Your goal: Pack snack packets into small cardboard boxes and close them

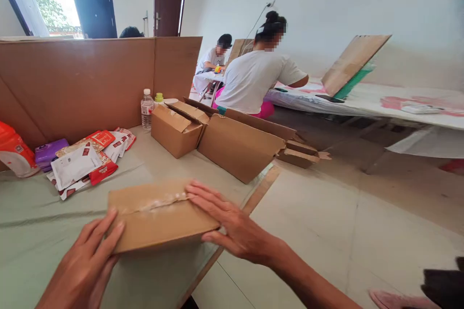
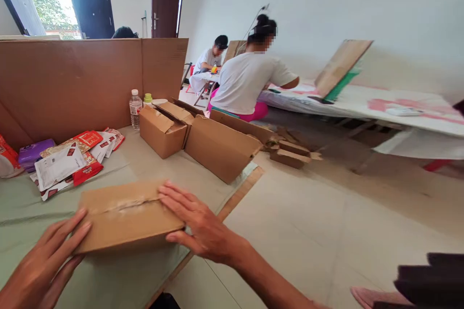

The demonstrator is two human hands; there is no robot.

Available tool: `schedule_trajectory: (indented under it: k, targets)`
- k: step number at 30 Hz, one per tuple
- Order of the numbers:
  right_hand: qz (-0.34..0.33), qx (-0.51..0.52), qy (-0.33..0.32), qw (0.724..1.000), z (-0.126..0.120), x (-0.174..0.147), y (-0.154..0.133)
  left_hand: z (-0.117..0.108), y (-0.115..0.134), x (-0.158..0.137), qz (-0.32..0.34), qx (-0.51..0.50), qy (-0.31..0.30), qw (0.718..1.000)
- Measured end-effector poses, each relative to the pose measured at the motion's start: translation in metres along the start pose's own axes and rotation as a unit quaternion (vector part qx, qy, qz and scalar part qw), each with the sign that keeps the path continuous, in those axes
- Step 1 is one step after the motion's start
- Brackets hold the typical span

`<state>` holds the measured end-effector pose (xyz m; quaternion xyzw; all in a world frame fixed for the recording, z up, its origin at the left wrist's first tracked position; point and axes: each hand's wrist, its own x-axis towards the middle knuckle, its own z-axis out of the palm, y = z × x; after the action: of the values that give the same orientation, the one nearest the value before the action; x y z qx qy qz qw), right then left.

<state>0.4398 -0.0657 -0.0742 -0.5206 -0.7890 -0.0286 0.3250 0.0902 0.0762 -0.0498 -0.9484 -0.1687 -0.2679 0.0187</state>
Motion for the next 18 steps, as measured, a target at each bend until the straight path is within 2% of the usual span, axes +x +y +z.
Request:
schedule_trajectory:
  k: [2,3,4,7,9,13,18]
  targets:
    - [0.06,-0.046,0.039,0.996,-0.018,-0.034,0.019,0.02,0.012,0.066,0.067,-0.003,-0.062,0.996]
    - [0.087,-0.072,0.062,0.992,-0.025,-0.047,0.028,0.032,0.016,0.1,0.091,0.011,-0.108,0.99]
    - [0.111,-0.1,0.086,0.985,-0.03,-0.057,0.038,0.046,0.019,0.133,0.104,0.015,-0.13,0.986]
    - [0.172,-0.191,0.15,0.955,-0.036,-0.071,0.066,0.086,0.024,0.22,0.124,0.032,-0.157,0.979]
    - [0.202,-0.246,0.185,0.93,-0.032,-0.069,0.08,0.109,0.027,0.263,0.132,0.054,-0.165,0.976]
    - [0.236,-0.312,0.232,0.891,-0.02,-0.055,0.094,0.14,0.033,0.309,0.142,0.097,-0.163,0.972]
    - [0.227,-0.351,0.234,0.878,-0.015,-0.039,0.094,0.159,0.041,0.321,0.116,0.116,-0.145,0.976]
